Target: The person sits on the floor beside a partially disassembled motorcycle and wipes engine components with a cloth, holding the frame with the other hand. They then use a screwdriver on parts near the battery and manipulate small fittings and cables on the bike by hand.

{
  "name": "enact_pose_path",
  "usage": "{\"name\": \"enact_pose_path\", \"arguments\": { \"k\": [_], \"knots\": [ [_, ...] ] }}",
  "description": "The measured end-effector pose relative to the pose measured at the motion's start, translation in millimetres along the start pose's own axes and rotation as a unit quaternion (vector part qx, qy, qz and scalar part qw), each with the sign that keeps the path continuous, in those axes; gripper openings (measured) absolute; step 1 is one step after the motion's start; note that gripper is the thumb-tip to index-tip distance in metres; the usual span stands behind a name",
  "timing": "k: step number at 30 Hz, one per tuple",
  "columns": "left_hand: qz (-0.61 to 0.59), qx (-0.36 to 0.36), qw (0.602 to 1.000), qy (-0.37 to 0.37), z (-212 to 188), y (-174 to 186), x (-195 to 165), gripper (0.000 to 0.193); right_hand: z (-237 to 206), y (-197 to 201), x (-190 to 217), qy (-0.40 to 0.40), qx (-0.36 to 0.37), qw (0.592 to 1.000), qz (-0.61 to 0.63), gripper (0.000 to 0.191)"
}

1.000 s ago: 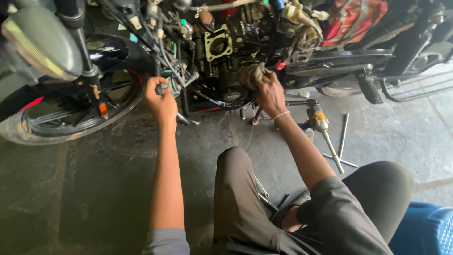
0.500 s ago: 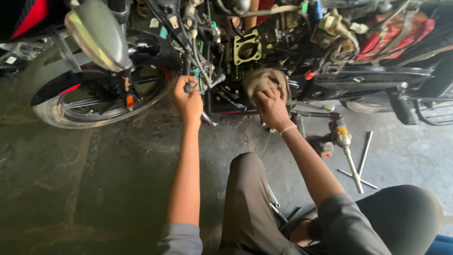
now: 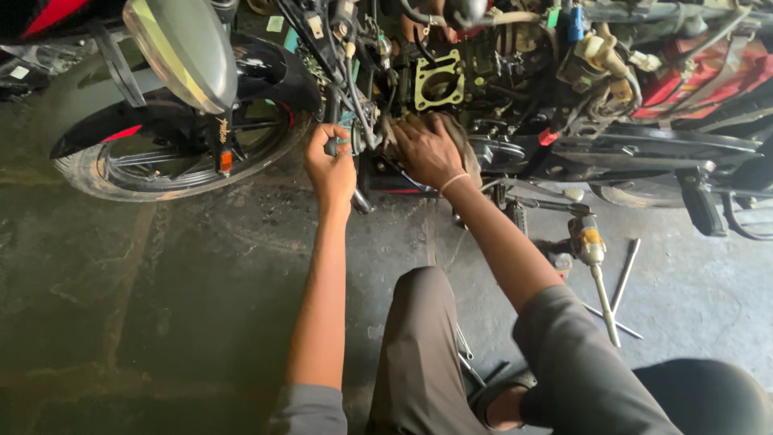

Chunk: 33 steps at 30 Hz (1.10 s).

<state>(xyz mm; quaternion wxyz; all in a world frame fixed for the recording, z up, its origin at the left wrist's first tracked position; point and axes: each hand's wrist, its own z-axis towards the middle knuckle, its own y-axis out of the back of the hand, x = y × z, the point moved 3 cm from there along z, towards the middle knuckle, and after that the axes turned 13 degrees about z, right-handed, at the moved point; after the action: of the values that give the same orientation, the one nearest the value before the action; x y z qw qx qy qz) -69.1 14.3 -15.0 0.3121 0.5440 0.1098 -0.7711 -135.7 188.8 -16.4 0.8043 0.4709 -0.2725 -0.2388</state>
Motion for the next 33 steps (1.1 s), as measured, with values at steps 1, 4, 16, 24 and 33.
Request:
{"name": "enact_pose_path", "arguments": {
  "k": [1, 4, 16, 24, 33],
  "knots": [
    [-0.002, -0.002, 1.000, -0.005, 1.3, -0.8, 0.9, 0.022, 6.3, -3.3, 1.8, 0.044, -0.013, 0.998, -0.049, 0.063],
    [-0.002, 0.009, 0.999, 0.046, 3.0, -2.8, 7.0, 0.022, 21.1, -10.0, -2.1, 0.000, 0.052, 0.998, -0.027, 0.055],
    [0.003, 0.008, 0.998, 0.056, 5.7, 2.3, 14.0, 0.030, -48.4, 25.0, -21.0, -0.047, -0.163, 0.970, 0.173, 0.046],
    [0.064, -0.015, 0.998, 0.018, 5.8, 7.4, 9.0, 0.024, 14.1, 15.9, -16.7, -0.037, -0.118, 0.982, -0.143, 0.073],
    [0.087, -0.009, 0.995, 0.040, 5.4, 10.8, 5.1, 0.024, 2.9, 15.2, -22.3, -0.054, 0.024, 0.995, -0.082, 0.072]
  ]
}}
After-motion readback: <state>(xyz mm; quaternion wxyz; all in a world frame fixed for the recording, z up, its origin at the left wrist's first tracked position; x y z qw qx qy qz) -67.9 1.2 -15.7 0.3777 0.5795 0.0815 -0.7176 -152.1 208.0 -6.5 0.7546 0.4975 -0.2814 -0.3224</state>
